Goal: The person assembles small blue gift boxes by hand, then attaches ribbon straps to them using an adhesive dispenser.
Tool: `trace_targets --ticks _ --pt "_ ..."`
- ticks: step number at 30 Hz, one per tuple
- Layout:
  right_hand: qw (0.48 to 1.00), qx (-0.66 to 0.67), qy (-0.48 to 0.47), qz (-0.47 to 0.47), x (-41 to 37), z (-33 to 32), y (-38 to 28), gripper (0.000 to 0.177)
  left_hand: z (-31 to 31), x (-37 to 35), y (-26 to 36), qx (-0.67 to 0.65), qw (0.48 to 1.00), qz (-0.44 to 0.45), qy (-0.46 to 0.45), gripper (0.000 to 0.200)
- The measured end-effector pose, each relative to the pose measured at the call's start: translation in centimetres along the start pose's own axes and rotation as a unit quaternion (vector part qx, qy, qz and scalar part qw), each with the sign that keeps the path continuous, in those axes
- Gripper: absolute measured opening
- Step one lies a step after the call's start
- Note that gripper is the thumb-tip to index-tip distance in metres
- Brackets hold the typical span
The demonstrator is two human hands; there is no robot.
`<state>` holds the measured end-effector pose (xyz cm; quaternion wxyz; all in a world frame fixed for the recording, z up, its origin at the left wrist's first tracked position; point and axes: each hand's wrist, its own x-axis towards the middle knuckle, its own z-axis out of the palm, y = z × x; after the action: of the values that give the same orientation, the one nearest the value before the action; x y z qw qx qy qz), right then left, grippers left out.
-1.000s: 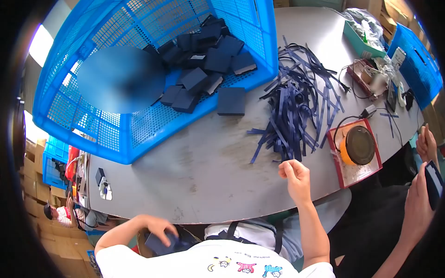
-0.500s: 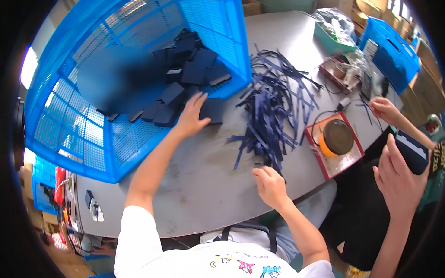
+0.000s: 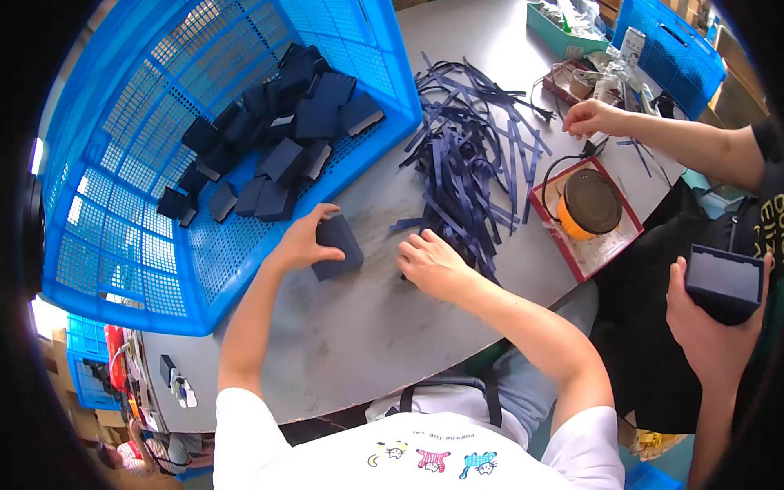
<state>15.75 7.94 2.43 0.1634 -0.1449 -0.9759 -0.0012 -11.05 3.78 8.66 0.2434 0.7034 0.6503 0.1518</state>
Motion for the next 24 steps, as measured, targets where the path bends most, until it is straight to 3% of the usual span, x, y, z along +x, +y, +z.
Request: trace_targets --ticks 1,2,3,4,5,6,8,9,10,13,15,16,17,18,20,21,22,24 --pt "1.000 0.003 -0.001 -0.003 -0.2 0.0 -0.1 0.009 0.1 -1.3 0.5 0.014 0.998 0.053 0.025 0.073" --pt "1.000 0.020 0.002 0.018 -0.4 0.1 -0.3 0.011 0.1 -2.3 0.6 0.014 0.998 0.048 0.026 0.073" --pt "0.998 0.038 0.003 0.039 -0.6 0.1 -0.4 0.014 0.1 -3.3 0.5 -0.147 0.989 -0.008 0.026 0.070" --pt "0.998 0.046 0.019 0.039 -0.7 0.1 -0.4 0.017 0.3 -4.1 0.4 -0.305 0.950 -0.066 0.027 0.068" --pt "0.998 0.040 0.040 0.028 -0.7 0.0 -0.4 0.016 0.7 -4.5 0.3 -0.400 0.910 -0.107 0.028 0.050" --pt "0.997 0.034 0.062 0.019 -0.6 0.0 -0.3 0.015 1.3 -5.1 -0.1 -0.401 0.909 -0.114 0.028 0.050" --pt "0.999 0.024 0.037 0.026 -0.4 0.0 0.1 0.012 2.7 -6.0 -0.8 -0.603 0.777 -0.181 0.014 0.033" --pt "0.999 0.014 -0.010 0.027 -0.2 -0.3 0.2 0.011 3.4 -6.4 -0.9 -0.616 0.763 -0.194 0.021 0.024" --pt "0.998 0.003 -0.057 0.030 0.1 -0.6 0.4 0.010 4.0 -6.7 -1.0 -0.626 0.757 -0.186 0.010 0.024" --pt "0.998 0.012 -0.057 0.015 0.1 -0.6 0.5 0.012 5.0 -7.6 0.7 -0.666 0.730 -0.151 -0.024 0.034" --pt "0.999 0.027 -0.047 0.008 -0.1 -0.8 0.0 0.012 5.0 -8.6 4.5 -0.751 0.649 -0.119 -0.036 0.059" --pt "0.974 0.202 0.037 0.092 -0.3 -1.7 -0.5 0.010 5.8 -9.3 4.6 -0.758 0.634 -0.134 -0.079 0.069" --pt "0.906 0.367 0.118 0.174 -0.6 -2.8 -1.1 0.008 6.8 -10.3 4.7 -0.764 0.615 -0.149 -0.122 0.080" --pt "0.763 0.561 0.135 0.291 -1.1 -4.2 -2.0 0.006 7.6 -11.3 5.5 -0.755 0.612 -0.159 -0.175 0.080" --pt "0.608 0.689 0.237 0.315 -2.2 -4.9 -2.6 0.010 8.6 -13.0 7.4 -0.733 0.599 -0.174 -0.271 0.080" --pt "0.558 0.720 0.252 0.327 -3.0 -4.9 -2.7 0.017 8.8 -13.3 8.0 -0.720 0.593 -0.176 -0.314 0.081" --pt "0.557 0.715 0.259 0.333 -3.9 -5.3 -2.8 0.017 8.9 -13.3 8.2 -0.718 0.596 -0.188 -0.306 0.077" --pt "0.414 0.797 0.269 0.347 -5.4 -6.7 -3.1 0.014 9.1 -12.7 7.2 -0.720 0.600 -0.149 -0.315 0.069"
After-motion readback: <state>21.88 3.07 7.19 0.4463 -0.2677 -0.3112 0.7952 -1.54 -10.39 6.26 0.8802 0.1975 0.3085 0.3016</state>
